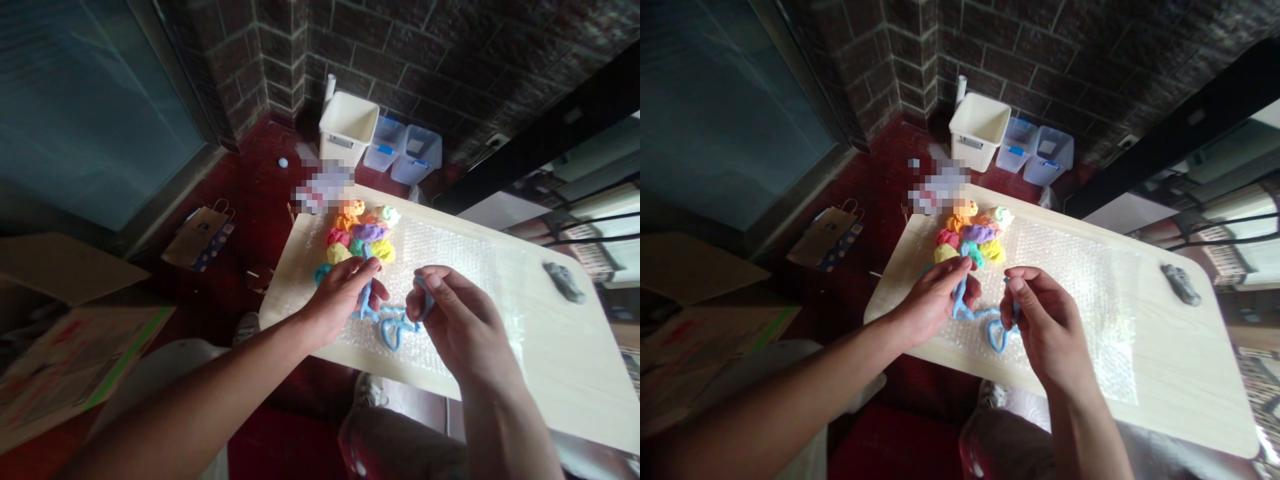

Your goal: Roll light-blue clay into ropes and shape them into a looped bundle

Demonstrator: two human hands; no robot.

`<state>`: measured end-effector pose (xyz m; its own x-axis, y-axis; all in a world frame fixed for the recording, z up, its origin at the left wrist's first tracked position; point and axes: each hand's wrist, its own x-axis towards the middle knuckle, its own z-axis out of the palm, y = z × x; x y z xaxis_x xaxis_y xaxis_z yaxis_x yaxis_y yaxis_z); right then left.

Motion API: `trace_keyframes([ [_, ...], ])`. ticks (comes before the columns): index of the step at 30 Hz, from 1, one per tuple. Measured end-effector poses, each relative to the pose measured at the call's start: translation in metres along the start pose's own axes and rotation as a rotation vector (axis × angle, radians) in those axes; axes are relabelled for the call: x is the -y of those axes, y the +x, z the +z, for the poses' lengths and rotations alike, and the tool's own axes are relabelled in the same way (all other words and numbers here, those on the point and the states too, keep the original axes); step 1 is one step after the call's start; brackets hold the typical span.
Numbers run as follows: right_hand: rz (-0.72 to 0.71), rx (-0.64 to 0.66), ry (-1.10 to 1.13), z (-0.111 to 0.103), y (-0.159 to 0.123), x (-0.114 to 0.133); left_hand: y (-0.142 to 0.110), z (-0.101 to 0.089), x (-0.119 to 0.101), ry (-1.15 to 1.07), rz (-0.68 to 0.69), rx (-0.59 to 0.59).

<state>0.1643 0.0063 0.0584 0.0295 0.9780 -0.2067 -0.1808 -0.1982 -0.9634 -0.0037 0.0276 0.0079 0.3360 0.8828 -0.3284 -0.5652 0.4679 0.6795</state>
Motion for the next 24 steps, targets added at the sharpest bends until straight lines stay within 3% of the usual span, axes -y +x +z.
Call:
trace_keyframes([
  [3, 0.018, 0.002, -0.030, 0.005, -0.002, -0.005, 0.002, 0.002, -0.005, -0.137, -0.030, -0.084],
  [7, -0.014, 0.028, -0.168, 0.008, -0.004, -0.013, 0.002, 0.003, -0.017, -0.341, -0.128, -0.103],
  [13, -0.251, 0.106, -0.613, 0.013, -0.011, -0.025, -0.002, 0.008, -0.017, -0.313, -0.110, -0.074],
  [15, -0.270, 0.135, -0.683, 0.013, -0.011, -0.026, -0.002, 0.009, -0.014, -0.266, -0.084, -0.083],
  [19, -0.178, 0.179, -0.513, 0.005, -0.006, -0.023, -0.001, 0.011, -0.013, -0.207, -0.032, -0.093],
  [24, -0.102, 0.088, -0.213, -0.006, 0.001, -0.020, -0.002, 0.010, -0.018, -0.184, -0.069, 0.028],
])
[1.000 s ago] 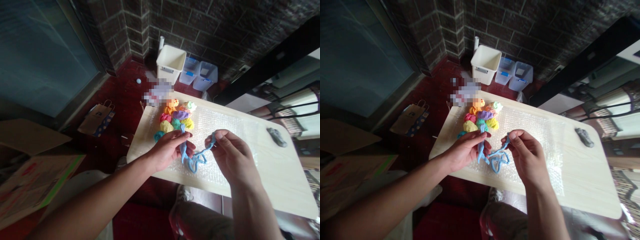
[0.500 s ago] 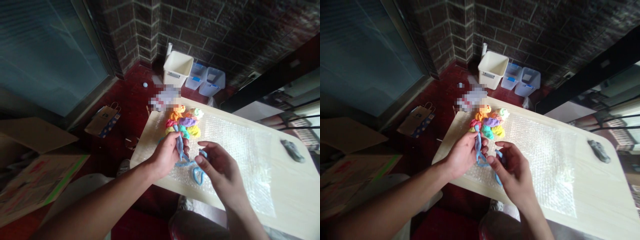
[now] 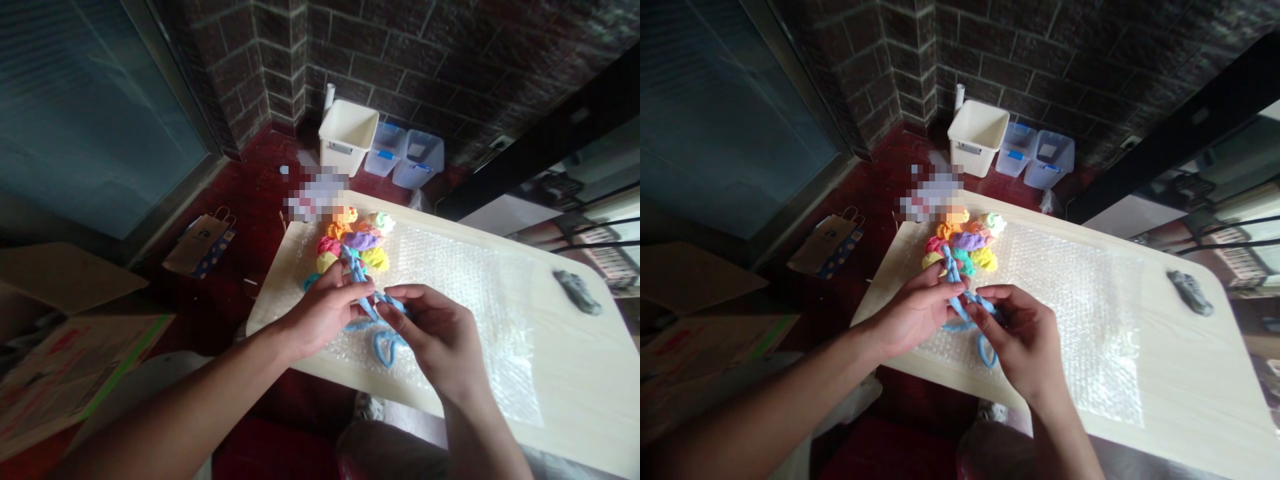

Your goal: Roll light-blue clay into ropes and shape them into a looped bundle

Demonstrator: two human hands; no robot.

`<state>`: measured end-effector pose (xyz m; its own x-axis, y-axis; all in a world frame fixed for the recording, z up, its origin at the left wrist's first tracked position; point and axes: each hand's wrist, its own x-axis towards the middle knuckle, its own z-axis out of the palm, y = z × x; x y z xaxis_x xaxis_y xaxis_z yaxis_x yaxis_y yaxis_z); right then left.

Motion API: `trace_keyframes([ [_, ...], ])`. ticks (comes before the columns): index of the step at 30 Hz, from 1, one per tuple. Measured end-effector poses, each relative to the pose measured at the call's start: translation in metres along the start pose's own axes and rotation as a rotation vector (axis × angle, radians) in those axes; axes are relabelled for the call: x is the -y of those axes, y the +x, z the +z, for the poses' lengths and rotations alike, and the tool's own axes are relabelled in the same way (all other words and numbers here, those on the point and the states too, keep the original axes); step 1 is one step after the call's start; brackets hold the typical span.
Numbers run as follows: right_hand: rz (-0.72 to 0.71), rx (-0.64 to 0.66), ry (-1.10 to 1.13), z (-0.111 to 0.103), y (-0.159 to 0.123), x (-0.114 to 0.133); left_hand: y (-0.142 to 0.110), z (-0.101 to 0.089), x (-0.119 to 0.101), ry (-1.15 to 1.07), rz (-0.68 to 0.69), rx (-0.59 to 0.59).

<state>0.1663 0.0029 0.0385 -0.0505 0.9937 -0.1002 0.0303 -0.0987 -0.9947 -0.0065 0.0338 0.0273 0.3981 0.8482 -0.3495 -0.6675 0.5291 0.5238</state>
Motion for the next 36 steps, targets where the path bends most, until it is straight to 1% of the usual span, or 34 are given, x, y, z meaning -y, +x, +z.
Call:
trace_keyframes([
  [3, 0.019, -0.021, 0.089, -0.003, 0.002, 0.002, 0.000, -0.003, 0.001, 0.039, -0.007, 0.047],
  [9, 0.047, 0.018, 0.118, -0.003, 0.002, 0.002, 0.002, -0.008, 0.002, 0.009, -0.029, 0.061],
  [13, 0.065, -0.058, 0.148, -0.008, 0.002, 0.002, 0.001, -0.009, -0.002, -0.032, -0.059, 0.033],
  [15, 0.072, -0.076, 0.180, -0.009, 0.002, 0.004, 0.001, -0.009, -0.005, -0.070, -0.059, 0.030],
  [19, 0.071, 0.001, 0.214, -0.008, 0.001, 0.010, 0.000, -0.009, -0.009, -0.145, -0.041, 0.037],
  [22, 0.048, 0.052, 0.201, -0.004, 0.000, 0.011, 0.000, -0.008, -0.010, -0.153, -0.021, 0.049],
  [25, 0.014, 0.047, 0.184, -0.004, -0.001, 0.008, 0.000, -0.007, -0.009, -0.143, 0.002, 0.061],
  [29, 0.002, 0.040, 0.146, -0.006, -0.002, 0.002, 0.000, -0.006, -0.007, -0.127, 0.028, 0.069],
  [32, -0.024, 0.010, 0.092, -0.007, -0.004, 0.000, -0.002, -0.005, -0.006, -0.107, 0.046, 0.035],
  [36, -0.065, -0.029, 0.029, -0.005, -0.004, -0.001, -0.005, -0.003, -0.005, -0.065, 0.034, -0.058],
])
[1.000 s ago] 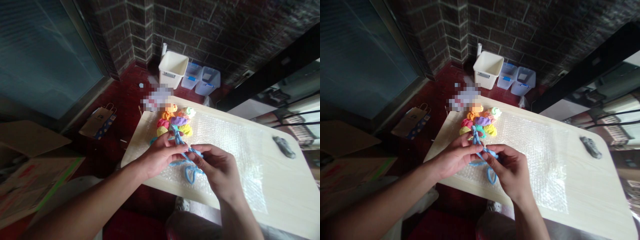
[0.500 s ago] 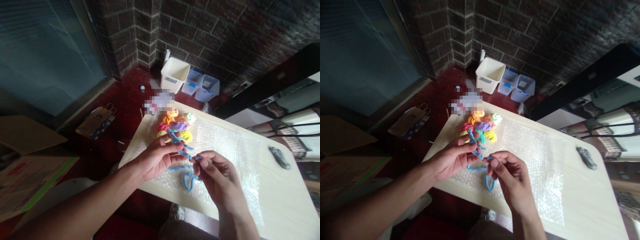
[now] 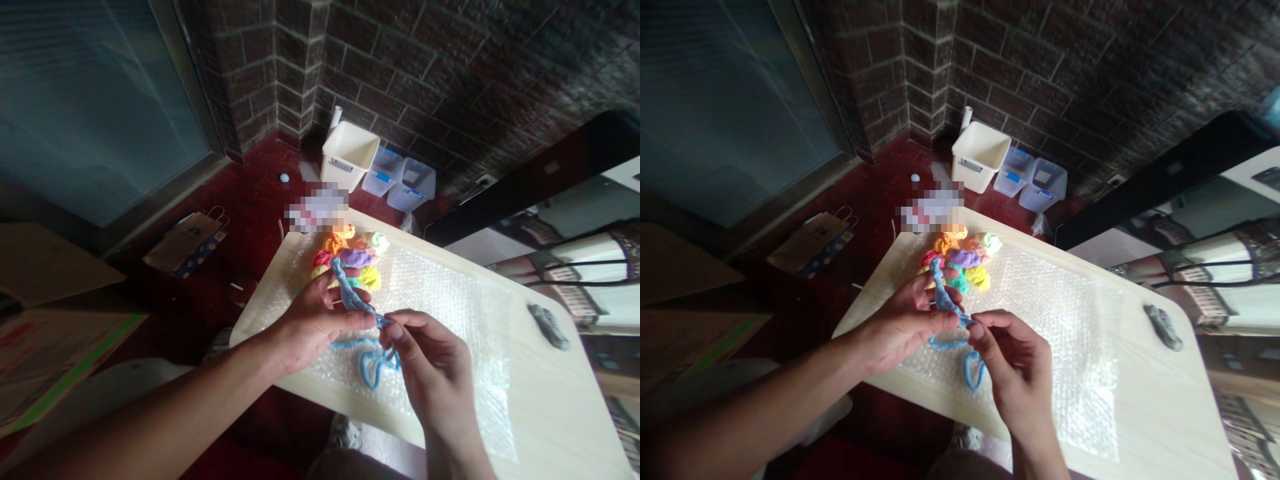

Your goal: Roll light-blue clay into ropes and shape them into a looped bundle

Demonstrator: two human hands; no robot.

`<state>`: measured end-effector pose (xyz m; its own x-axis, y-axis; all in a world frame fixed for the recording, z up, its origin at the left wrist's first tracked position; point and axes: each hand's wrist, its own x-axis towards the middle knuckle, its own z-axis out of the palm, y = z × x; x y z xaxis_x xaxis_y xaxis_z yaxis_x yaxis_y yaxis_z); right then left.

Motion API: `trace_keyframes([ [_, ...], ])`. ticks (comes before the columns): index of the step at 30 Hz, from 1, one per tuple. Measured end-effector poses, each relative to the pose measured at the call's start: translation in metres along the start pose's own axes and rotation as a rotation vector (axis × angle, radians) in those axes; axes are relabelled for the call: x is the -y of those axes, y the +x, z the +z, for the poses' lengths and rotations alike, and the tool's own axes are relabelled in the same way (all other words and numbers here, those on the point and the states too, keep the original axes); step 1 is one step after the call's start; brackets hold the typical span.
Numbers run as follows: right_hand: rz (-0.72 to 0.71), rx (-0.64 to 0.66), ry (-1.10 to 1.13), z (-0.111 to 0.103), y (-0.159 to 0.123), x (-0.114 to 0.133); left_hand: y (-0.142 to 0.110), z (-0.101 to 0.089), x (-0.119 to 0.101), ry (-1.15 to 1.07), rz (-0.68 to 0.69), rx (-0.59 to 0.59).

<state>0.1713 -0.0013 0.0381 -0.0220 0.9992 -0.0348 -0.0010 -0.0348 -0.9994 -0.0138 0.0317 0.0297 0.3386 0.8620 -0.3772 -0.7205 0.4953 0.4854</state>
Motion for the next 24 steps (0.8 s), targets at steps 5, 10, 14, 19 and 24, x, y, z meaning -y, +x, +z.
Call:
trace_keyframes([
  [5, -0.053, 0.036, -0.076, 0.001, 0.000, 0.004, -0.001, 0.001, 0.001, 0.076, 0.045, -0.035],
  [10, -0.165, 0.094, -0.206, 0.001, 0.000, 0.010, 0.000, 0.005, 0.000, 0.070, 0.069, -0.039],
  [14, -0.223, 0.114, -0.290, 0.001, -0.002, 0.010, -0.002, 0.006, 0.000, 0.073, 0.078, -0.023],
  [19, -0.299, 0.100, -0.469, 0.003, -0.006, 0.008, -0.002, 0.005, 0.000, 0.069, 0.090, -0.041],
  [24, -0.501, 0.032, -0.703, 0.008, -0.007, 0.013, 0.000, 0.005, 0.001, 0.063, 0.091, -0.033],
])
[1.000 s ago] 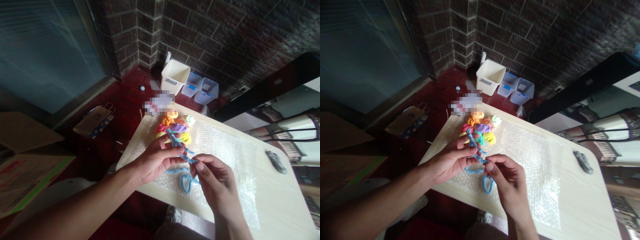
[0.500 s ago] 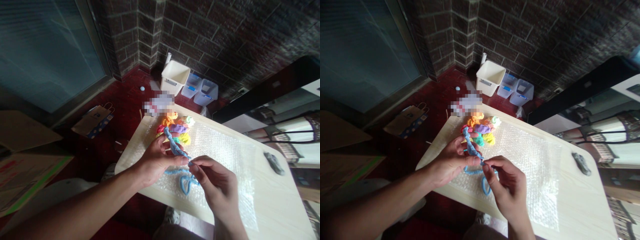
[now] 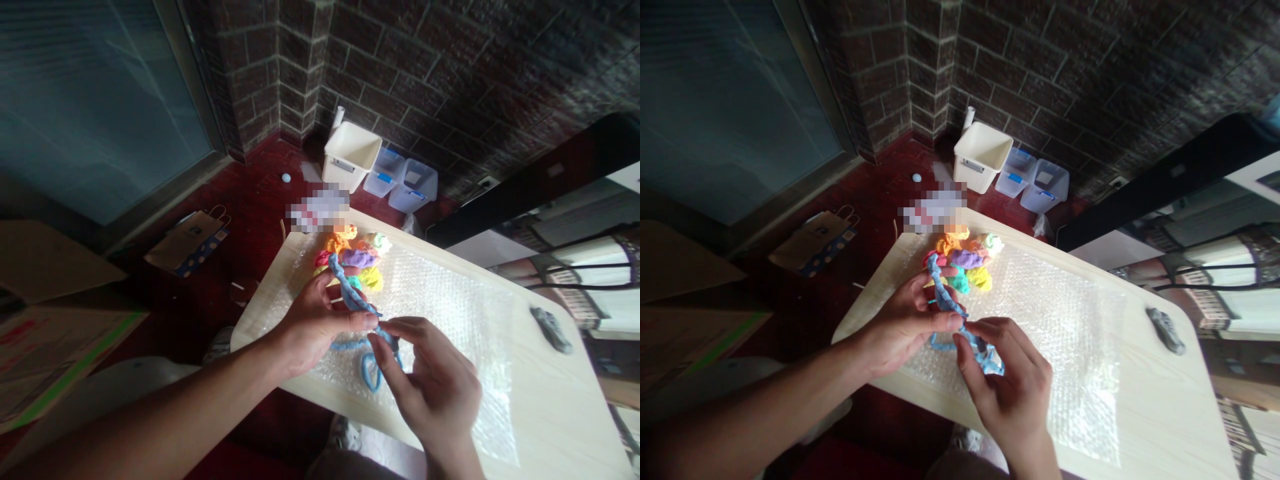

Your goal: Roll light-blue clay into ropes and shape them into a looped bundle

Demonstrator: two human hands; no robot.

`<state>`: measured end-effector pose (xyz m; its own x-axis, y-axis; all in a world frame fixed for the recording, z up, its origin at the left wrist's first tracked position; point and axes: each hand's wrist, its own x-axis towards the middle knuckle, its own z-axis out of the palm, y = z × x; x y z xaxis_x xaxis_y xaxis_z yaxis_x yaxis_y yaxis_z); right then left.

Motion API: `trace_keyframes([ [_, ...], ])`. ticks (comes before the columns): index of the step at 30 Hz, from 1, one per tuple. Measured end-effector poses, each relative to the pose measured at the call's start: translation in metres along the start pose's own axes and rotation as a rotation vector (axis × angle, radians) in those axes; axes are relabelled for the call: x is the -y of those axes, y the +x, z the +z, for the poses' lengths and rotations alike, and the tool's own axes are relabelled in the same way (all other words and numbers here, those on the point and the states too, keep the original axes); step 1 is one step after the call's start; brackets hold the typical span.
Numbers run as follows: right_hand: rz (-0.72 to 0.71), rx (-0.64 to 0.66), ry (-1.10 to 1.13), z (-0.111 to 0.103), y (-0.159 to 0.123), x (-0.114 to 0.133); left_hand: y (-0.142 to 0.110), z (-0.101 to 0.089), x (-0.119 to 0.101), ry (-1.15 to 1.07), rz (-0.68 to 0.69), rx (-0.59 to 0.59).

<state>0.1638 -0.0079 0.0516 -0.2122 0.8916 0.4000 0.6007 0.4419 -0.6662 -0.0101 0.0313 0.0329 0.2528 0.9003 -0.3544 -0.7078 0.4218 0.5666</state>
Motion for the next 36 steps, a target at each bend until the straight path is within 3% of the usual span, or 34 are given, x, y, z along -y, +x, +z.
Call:
trace_keyframes([
  [5, -0.150, -0.036, -0.146, -0.003, 0.004, 0.004, 0.001, -0.004, 0.002, 0.012, 0.011, 0.029],
  [18, -0.169, -0.065, -0.109, -0.001, 0.005, 0.006, 0.002, -0.003, 0.003, -0.034, -0.011, -0.007],
  [26, -0.159, -0.016, -0.057, -0.002, 0.005, 0.007, 0.002, -0.006, 0.005, -0.036, -0.067, 0.072],
  [29, -0.107, -0.026, -0.022, 0.000, 0.001, 0.003, 0.002, -0.005, 0.003, -0.049, -0.089, 0.083],
  [34, 0.160, -0.049, 0.161, 0.001, -0.007, -0.013, 0.002, -0.006, -0.003, -0.110, -0.125, 0.051],
  [36, 0.203, -0.022, 0.235, 0.000, -0.006, -0.018, 0.003, -0.007, -0.005, -0.134, -0.139, 0.083],
])
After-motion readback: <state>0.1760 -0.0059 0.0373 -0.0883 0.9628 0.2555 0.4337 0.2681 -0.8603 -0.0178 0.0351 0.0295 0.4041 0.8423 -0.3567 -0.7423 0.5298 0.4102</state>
